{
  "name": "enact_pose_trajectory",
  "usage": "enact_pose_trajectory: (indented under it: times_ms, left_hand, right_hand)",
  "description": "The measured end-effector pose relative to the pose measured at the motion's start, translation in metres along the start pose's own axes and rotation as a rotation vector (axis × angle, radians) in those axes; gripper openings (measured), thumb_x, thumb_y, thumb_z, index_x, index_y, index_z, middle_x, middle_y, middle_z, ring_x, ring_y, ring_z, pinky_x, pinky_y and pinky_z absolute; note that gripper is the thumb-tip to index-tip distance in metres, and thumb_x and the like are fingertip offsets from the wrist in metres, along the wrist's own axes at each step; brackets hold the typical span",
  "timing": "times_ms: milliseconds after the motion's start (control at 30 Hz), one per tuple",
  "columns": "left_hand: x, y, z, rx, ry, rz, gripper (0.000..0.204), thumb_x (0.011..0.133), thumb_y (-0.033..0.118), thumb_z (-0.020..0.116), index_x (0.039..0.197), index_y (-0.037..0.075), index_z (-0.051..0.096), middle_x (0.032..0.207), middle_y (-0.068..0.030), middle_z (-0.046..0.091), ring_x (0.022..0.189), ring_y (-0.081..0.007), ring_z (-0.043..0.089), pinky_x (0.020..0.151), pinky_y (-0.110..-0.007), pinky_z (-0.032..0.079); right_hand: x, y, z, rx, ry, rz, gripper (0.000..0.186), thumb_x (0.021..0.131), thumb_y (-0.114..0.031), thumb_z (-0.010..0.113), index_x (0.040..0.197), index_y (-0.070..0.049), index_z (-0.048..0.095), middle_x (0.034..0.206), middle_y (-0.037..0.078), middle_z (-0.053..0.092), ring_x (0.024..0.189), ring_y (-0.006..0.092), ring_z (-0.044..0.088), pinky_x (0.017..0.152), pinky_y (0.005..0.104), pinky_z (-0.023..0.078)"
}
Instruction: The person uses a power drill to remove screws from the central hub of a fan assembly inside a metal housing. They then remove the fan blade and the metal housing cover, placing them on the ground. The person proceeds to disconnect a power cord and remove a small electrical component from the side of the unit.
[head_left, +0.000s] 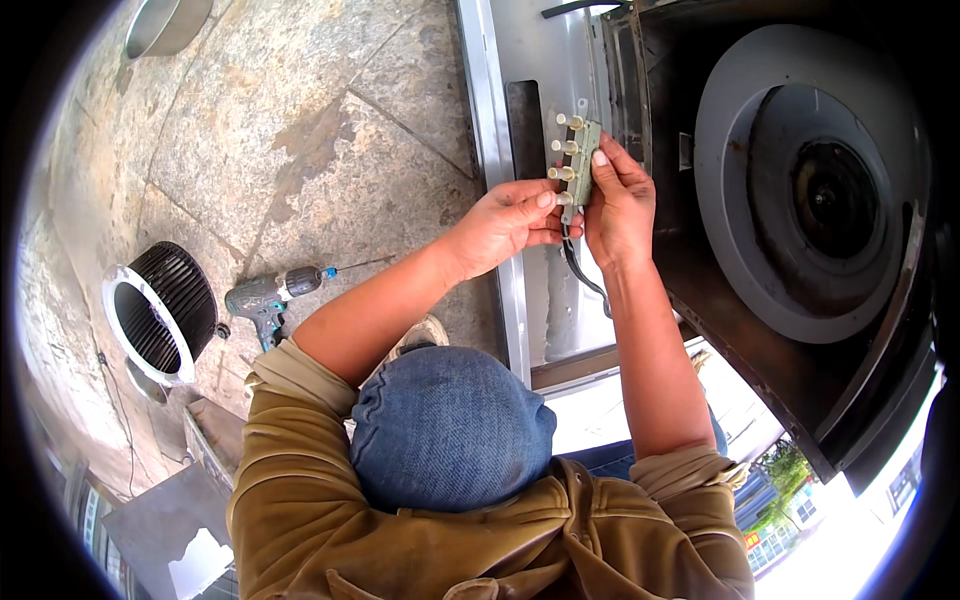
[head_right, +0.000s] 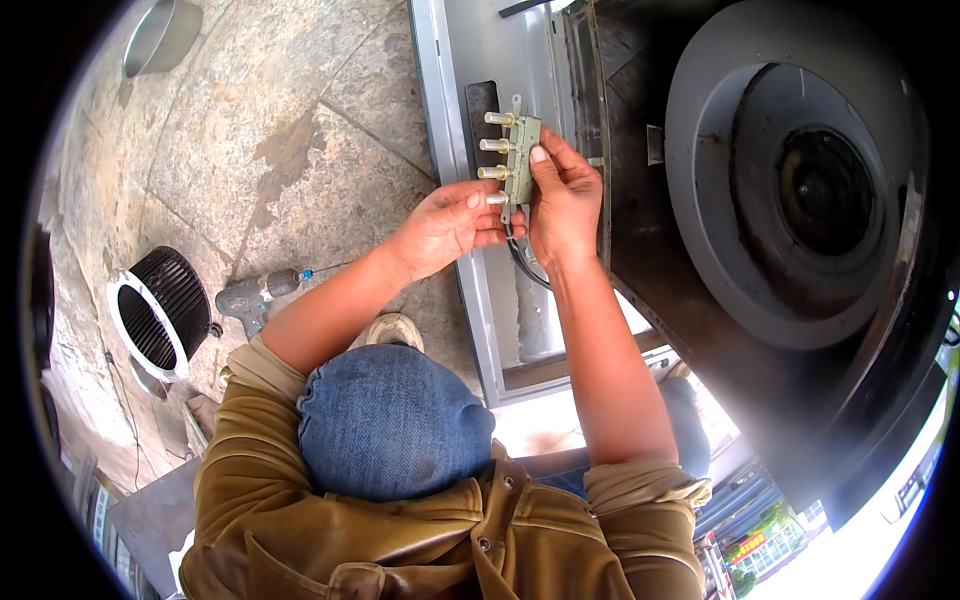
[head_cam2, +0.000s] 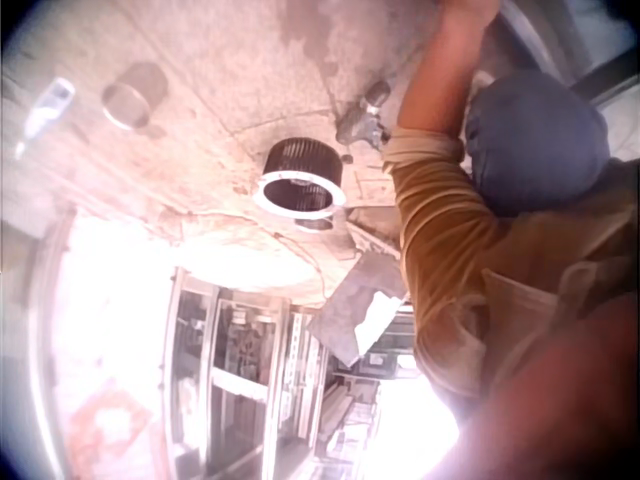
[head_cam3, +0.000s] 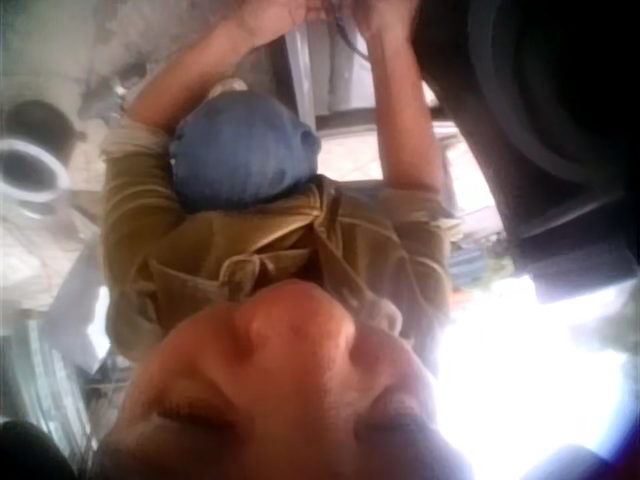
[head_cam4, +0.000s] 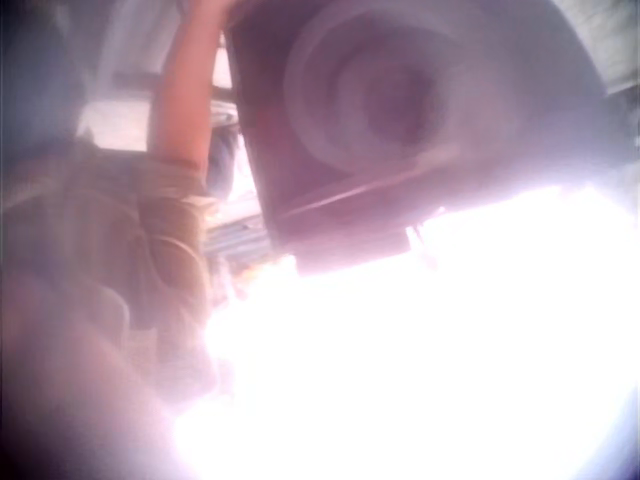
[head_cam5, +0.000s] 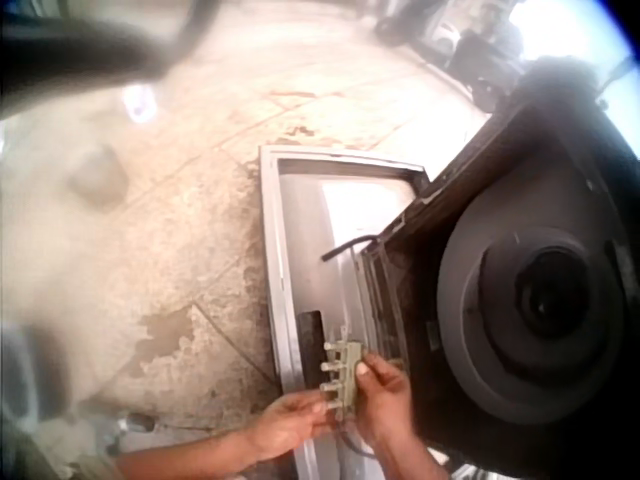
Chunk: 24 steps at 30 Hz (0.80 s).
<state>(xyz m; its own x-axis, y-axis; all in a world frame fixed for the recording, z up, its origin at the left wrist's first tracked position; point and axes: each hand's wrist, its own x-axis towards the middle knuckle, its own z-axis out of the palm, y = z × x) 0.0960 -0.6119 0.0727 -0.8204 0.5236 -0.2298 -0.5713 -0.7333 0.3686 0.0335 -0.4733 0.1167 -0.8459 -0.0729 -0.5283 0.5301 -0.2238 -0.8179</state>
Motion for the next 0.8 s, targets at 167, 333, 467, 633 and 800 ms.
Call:
enact_pose_trajectory:
  times_ms: [167, 333, 467, 633, 800]
  left_hand:
    - [-0.002, 0.006, -0.012, -0.072, -0.041, -0.091, 0.061, 0.093, 0.048, 0.049, 0.132, 0.002, 0.043, 0.122, -0.0160, 0.056, 0.113, -0.0261, 0.056, 0.097, -0.039, 0.043]
    - [0.000, 0.009, -0.011, 0.019, -0.014, -0.095, 0.068, 0.092, 0.055, 0.046, 0.135, 0.003, 0.040, 0.125, -0.0168, 0.055, 0.114, -0.0278, 0.055, 0.097, -0.041, 0.043]
    - [-0.001, 0.004, -0.014, 0.010, -0.013, -0.083, 0.066, 0.092, 0.053, 0.045, 0.134, 0.003, 0.041, 0.122, -0.0146, 0.056, 0.112, -0.0269, 0.057, 0.097, -0.042, 0.043]
    - [-0.003, -0.001, -0.012, -0.014, 0.005, -0.081, 0.064, 0.093, 0.052, 0.045, 0.134, 0.003, 0.042, 0.124, -0.0142, 0.055, 0.114, -0.0276, 0.055, 0.097, -0.043, 0.043]
    - [-0.002, 0.002, -0.014, -0.151, -0.071, -0.095, 0.070, 0.089, 0.054, 0.051, 0.136, 0.002, 0.040, 0.129, -0.0153, 0.052, 0.119, -0.0285, 0.052, 0.098, -0.044, 0.041]
  right_hand:
    - [-0.003, -0.004, 0.004, -0.014, 0.050, -0.021, 0.030, 0.093, -0.005, 0.054, 0.121, 0.006, 0.055, 0.101, 0.011, 0.064, 0.078, 0.0122, 0.062, 0.062, 0.0251, 0.053]
    - [-0.005, -0.001, 0.004, -0.061, 0.012, -0.030, 0.031, 0.092, -0.006, 0.055, 0.120, 0.006, 0.055, 0.100, 0.010, 0.065, 0.077, 0.0116, 0.062, 0.060, 0.0232, 0.053]
    - [-0.010, 0.000, 0.006, -0.071, 0.019, -0.028, 0.030, 0.091, -0.005, 0.055, 0.119, 0.006, 0.056, 0.099, 0.009, 0.065, 0.075, 0.0110, 0.062, 0.058, 0.0229, 0.053]
    - [-0.012, 0.002, 0.003, -0.071, 0.021, -0.018, 0.030, 0.091, -0.004, 0.057, 0.119, 0.006, 0.057, 0.100, 0.009, 0.065, 0.077, 0.0115, 0.061, 0.062, 0.0240, 0.052]
    - [-0.009, -0.001, 0.000, -0.078, 0.042, -0.017, 0.032, 0.091, -0.004, 0.057, 0.120, 0.007, 0.056, 0.102, 0.010, 0.065, 0.079, 0.0118, 0.061, 0.066, 0.0243, 0.052]
